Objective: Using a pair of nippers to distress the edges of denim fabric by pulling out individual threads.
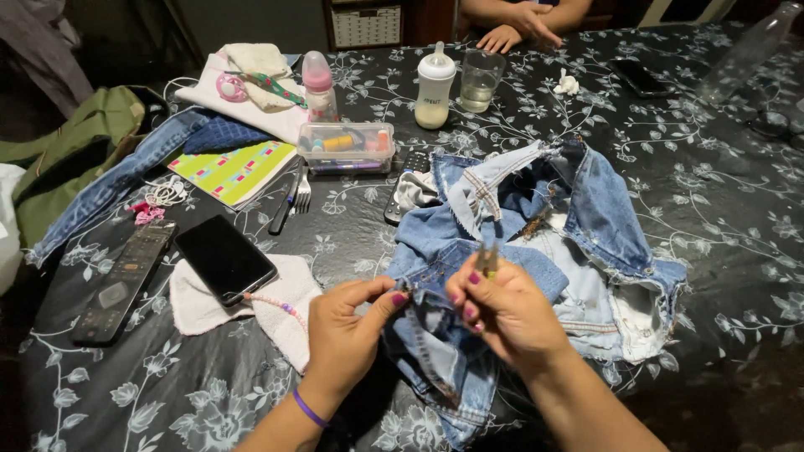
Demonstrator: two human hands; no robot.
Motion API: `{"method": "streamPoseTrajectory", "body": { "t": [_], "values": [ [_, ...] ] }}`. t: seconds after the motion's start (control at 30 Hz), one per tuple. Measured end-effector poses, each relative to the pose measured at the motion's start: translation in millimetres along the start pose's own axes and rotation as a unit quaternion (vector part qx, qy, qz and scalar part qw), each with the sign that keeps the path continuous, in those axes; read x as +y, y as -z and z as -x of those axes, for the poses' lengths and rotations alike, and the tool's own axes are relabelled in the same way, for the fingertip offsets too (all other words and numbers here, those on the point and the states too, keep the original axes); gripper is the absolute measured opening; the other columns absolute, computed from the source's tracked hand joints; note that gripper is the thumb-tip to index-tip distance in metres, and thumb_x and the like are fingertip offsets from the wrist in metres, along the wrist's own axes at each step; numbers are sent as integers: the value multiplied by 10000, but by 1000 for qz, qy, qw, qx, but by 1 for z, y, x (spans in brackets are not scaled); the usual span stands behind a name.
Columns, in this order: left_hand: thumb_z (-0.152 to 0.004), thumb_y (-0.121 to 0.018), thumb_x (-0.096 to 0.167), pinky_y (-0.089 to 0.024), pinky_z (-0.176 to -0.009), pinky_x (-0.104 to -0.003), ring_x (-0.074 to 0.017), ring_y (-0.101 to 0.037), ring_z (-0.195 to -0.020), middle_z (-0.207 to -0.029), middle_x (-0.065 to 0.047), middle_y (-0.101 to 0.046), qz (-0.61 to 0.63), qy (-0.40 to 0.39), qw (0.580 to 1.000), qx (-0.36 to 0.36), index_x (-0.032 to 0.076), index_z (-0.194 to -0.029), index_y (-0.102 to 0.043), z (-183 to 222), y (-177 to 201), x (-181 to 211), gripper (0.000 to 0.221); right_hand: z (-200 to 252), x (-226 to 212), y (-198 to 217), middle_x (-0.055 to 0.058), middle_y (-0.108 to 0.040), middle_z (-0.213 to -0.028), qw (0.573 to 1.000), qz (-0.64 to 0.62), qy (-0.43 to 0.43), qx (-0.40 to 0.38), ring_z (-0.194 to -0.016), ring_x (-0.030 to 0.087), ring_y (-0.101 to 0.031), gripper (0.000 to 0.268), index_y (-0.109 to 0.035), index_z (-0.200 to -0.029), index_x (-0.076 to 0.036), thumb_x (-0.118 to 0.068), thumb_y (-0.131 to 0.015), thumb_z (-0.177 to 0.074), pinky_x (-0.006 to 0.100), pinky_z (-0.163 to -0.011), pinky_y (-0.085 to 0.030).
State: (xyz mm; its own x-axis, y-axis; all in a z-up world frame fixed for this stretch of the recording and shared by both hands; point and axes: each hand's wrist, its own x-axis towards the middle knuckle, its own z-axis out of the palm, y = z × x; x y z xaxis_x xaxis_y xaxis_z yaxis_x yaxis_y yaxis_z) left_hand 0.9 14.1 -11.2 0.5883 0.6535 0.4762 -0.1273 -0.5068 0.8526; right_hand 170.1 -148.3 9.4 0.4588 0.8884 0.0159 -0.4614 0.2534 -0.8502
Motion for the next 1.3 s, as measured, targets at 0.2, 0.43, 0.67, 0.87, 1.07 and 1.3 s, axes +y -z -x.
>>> {"method": "streamPoseTrajectory", "body": {
  "t": [0.2,0.43,0.67,0.87,1.07,1.3],
  "values": [
    [-920,-806,225,-559,-751,-272,-92,-762,-755,-813,32,-849,-6,13,1000,4,144,-859,-870,-6,8,8,120,4,-42,29,150,-617,-876,975,17,37,219,-601,133,-513,125,-525,-1029,4,7,-447,-1127,219,-461,-446],
    [-934,-788,195,-568,-711,-267,-102,-769,-769,-847,0,-858,-9,4,1000,23,128,-896,-880,-6,10,5,120,1,-70,59,127,-612,-953,955,25,93,282,-734,140,-508,83,-507,-1098,-50,-38,-443,-1150,234,-588,-412],
    [-957,-802,200,-556,-769,-239,-55,-683,-832,-904,10,-827,36,96,987,123,55,-1036,-870,-19,22,-16,179,-8,-95,134,58,-620,-873,825,31,308,473,-675,79,-512,172,-496,-1049,-116,2,-532,-1170,215,-543,-388],
    [-998,-768,200,-561,-849,-239,-58,-683,-905,-958,13,-806,54,84,981,165,53,-1030,-848,-24,27,-19,170,-21,-99,134,35,-585,-809,833,45,301,461,-671,91,-505,251,-478,-975,-131,-19,-552,-1187,252,-551,-365],
    [-1038,-742,143,-549,-859,-237,-60,-639,-931,-1000,-5,-770,112,82,959,249,11,-1075,-818,-32,37,-13,156,-23,-115,219,-16,-544,-724,800,-63,301,515,-598,68,-410,321,-589,-865,-184,11,-621,-1119,242,-534,-262],
    [-1005,-763,154,-559,-888,-232,-81,-671,-929,-992,-19,-780,184,64,973,126,23,-1094,-796,-17,18,-32,162,-9,-78,-25,93,-708,-861,902,288,6,321,-479,100,-410,113,-738,-1042,-52,29,-695,-975,242,-364,-333]
  ]
}}
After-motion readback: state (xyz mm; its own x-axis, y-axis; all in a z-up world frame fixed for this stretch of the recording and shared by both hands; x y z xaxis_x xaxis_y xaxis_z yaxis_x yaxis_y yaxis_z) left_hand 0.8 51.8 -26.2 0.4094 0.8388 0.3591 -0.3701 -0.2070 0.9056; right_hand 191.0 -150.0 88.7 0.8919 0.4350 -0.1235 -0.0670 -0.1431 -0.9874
